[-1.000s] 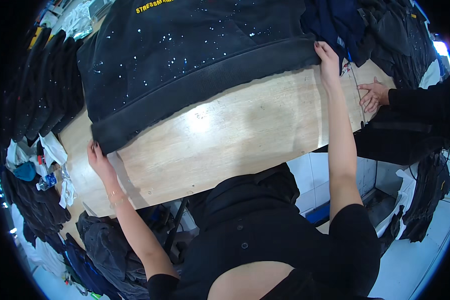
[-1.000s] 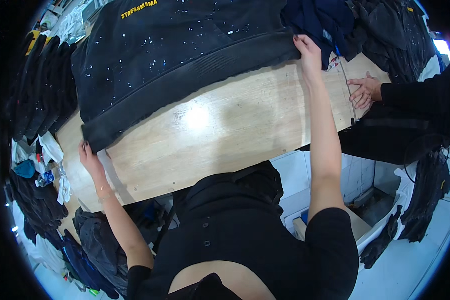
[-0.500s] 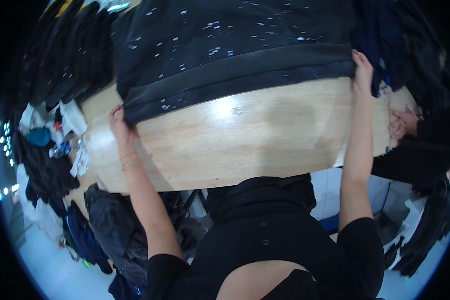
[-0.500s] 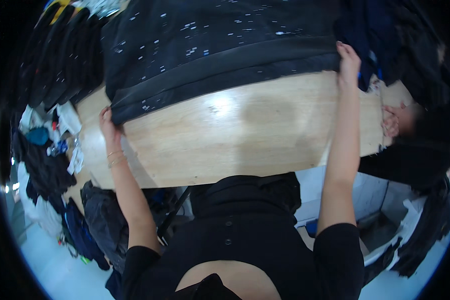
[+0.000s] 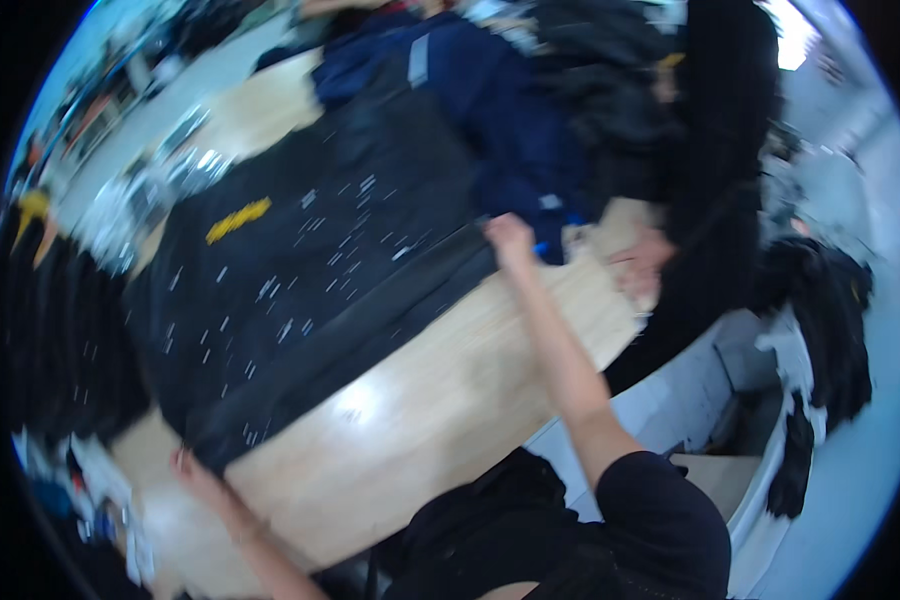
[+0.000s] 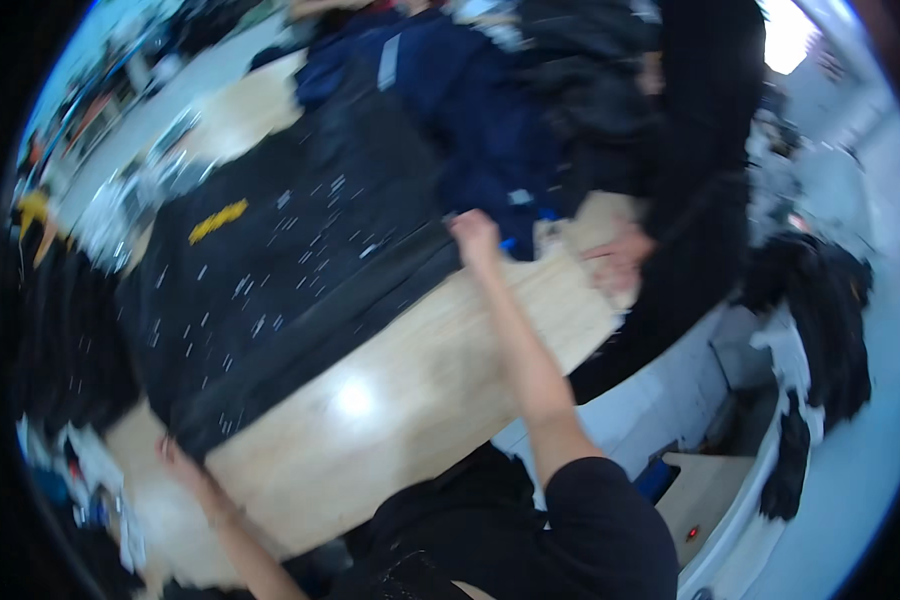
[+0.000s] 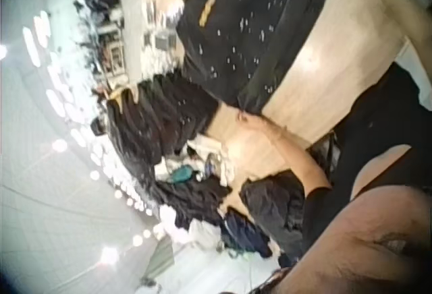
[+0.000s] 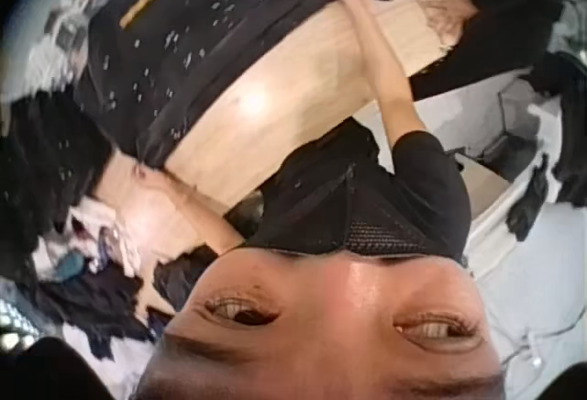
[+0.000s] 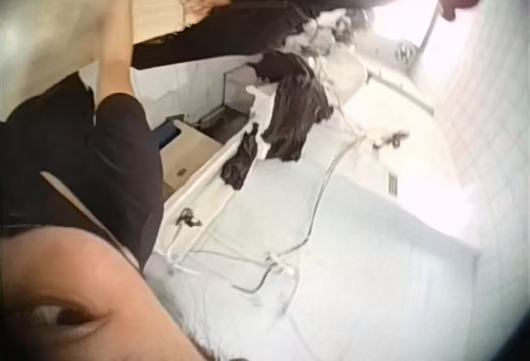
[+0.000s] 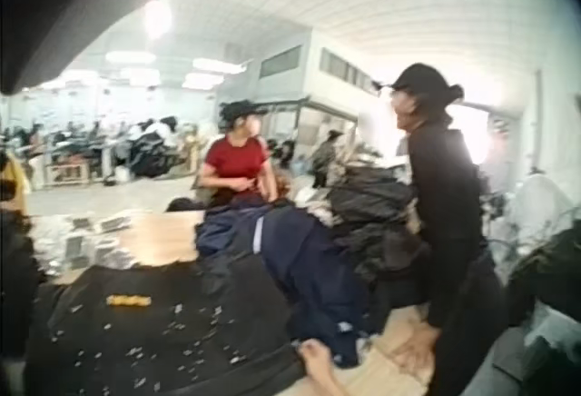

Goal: Folding a black hoodie on a work table in a factory setting.

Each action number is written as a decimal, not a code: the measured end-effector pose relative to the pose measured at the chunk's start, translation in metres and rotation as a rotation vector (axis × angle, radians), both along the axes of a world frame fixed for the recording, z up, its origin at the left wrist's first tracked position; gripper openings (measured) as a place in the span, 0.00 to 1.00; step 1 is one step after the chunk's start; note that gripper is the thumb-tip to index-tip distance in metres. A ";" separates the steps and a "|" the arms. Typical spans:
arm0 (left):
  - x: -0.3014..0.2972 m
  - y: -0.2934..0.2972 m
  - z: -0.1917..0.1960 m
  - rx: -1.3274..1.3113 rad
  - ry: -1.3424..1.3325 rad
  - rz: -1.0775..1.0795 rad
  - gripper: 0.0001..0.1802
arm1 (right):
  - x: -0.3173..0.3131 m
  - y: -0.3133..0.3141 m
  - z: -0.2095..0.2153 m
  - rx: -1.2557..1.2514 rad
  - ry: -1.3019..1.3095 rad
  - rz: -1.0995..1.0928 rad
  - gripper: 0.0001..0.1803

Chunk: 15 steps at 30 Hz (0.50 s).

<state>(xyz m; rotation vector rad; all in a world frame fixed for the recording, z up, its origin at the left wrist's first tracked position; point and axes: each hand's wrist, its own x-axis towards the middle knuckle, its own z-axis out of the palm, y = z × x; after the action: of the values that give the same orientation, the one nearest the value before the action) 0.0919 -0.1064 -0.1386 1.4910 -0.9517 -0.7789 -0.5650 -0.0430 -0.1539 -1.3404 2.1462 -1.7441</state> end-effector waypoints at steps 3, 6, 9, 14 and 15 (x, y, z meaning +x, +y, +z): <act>0.045 0.014 0.000 -0.111 -0.393 0.073 0.10 | 0.034 -0.012 0.037 0.006 -0.483 0.146 0.04; 0.018 0.008 -0.001 -0.120 -0.388 0.047 0.09 | 0.020 -0.005 0.041 -0.009 -0.492 0.152 0.05; 0.012 0.003 -0.002 -0.131 -0.334 0.033 0.08 | 0.016 -0.003 0.040 -0.062 -0.467 0.131 0.04; 0.016 0.005 -0.004 -0.130 -0.328 0.027 0.07 | 0.022 -0.003 0.038 -0.034 -0.471 0.120 0.04; 0.015 0.006 -0.002 -0.130 -0.331 0.033 0.07 | 0.022 -0.002 0.038 -0.020 -0.476 0.122 0.04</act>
<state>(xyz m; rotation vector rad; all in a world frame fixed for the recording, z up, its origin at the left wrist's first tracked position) 0.1068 -0.1002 -0.1408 1.5436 -1.1972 -0.4435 -0.5429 -0.0446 -0.1162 -0.9132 1.7551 -1.8117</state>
